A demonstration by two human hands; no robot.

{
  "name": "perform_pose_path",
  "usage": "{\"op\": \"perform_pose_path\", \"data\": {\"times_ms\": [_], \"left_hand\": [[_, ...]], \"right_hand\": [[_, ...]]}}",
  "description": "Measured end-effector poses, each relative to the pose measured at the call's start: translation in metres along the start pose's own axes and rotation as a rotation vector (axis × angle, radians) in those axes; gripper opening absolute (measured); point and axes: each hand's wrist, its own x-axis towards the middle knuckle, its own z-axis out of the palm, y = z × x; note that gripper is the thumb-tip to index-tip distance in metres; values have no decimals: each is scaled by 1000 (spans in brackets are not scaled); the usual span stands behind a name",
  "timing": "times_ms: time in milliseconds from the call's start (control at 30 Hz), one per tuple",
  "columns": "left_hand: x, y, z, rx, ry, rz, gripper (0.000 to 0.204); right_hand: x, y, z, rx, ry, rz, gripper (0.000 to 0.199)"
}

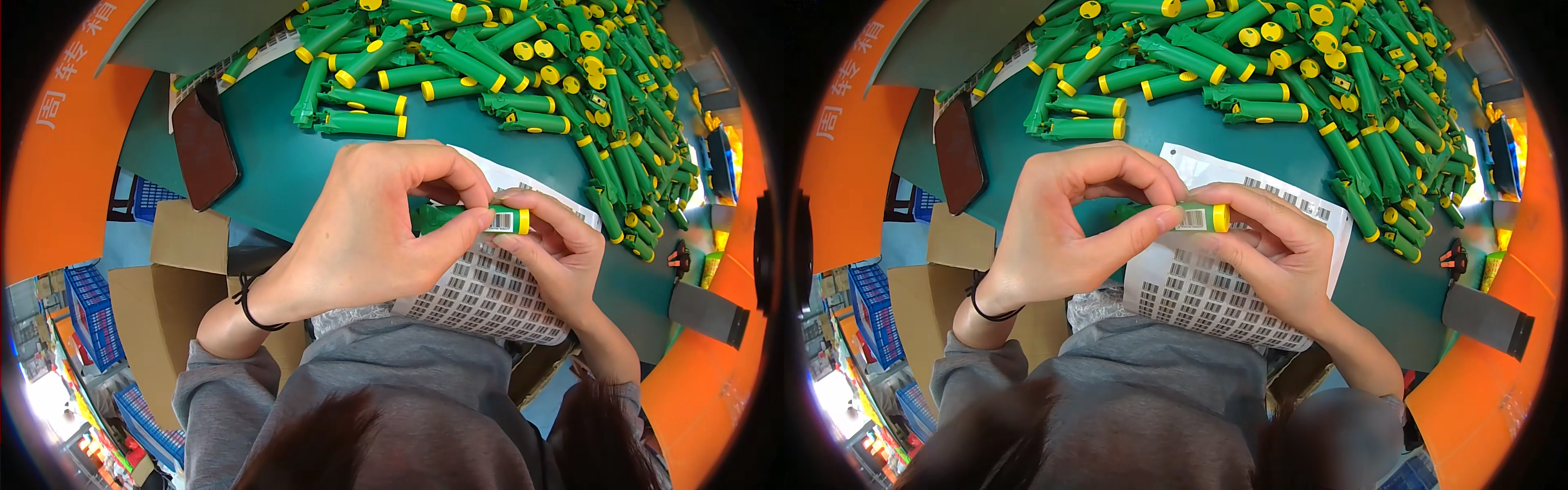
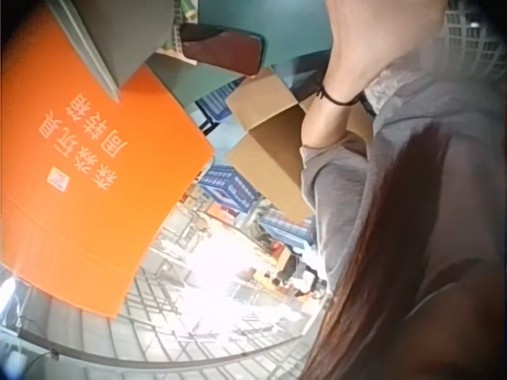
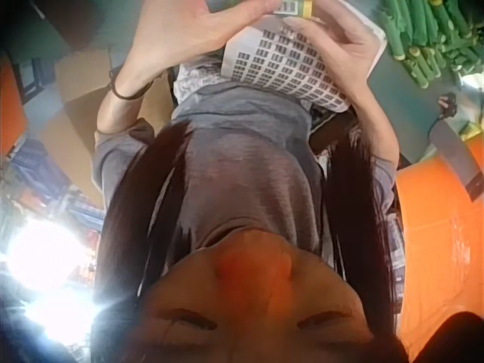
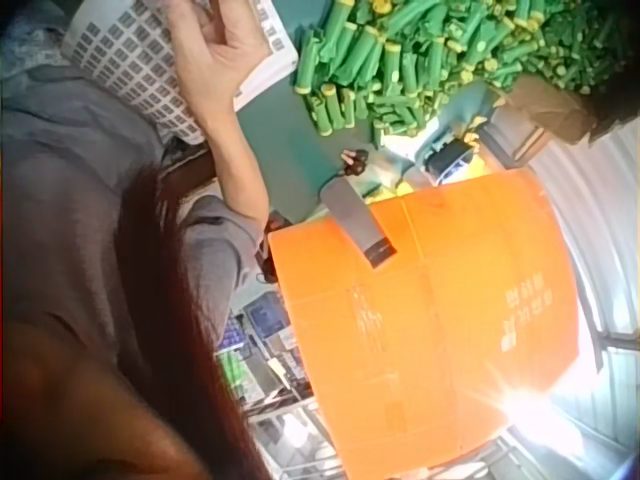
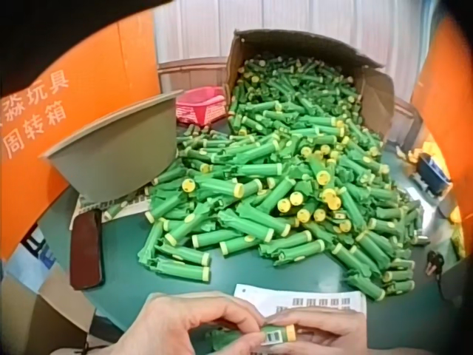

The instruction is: Peeling small stickers from a sheet and applying them to green cylindrical toy parts at a factory workbench.

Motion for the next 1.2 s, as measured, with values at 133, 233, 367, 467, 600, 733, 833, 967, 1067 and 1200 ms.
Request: {"op": "perform_pose_path", "data": {"times_ms": [133, 233, 367, 467, 600, 733, 833, 967, 1067, 1200], "left_hand": [[2, -1, -4, 22, -38, -23, 8], [4, -5, -4, -20, -38, -81, 13], [5, -9, -2, -182, -111, -204, 18], [5, 4, 1, -91, -305, -352, 26], [0, -3, 4, -55, -104, -84, 29], [14, 45, -62, 381, 155, 46, 29], [44, 68, -139, 787, 729, 297, 33], [77, 73, -228, 1057, 946, -4, 39], [73, 58, -164, 1413, 810, 822, 27], [16, 11, -14, 703, 9, 573, 25]], "right_hand": [[2, -7, 0, -57, -26, 23, 36], [2, -9, 0, -86, -19, 62, 40], [1, 3, -8, -169, -28, -100, 38], [2, -1, -7, -211, -48, -68, 39], [3, -10, -3, -228, -40, 73, 49], [11, -46, -26, -853, 14, -64, 69], [4, -35, -42, -1204, -22, -97, 70], [10, -31, -37, -1157, -13, 46, 65], [17, -29, -32, -1011, 40, 234, 60], [16, -22, -41, -687, -105, 250, 35]]}}
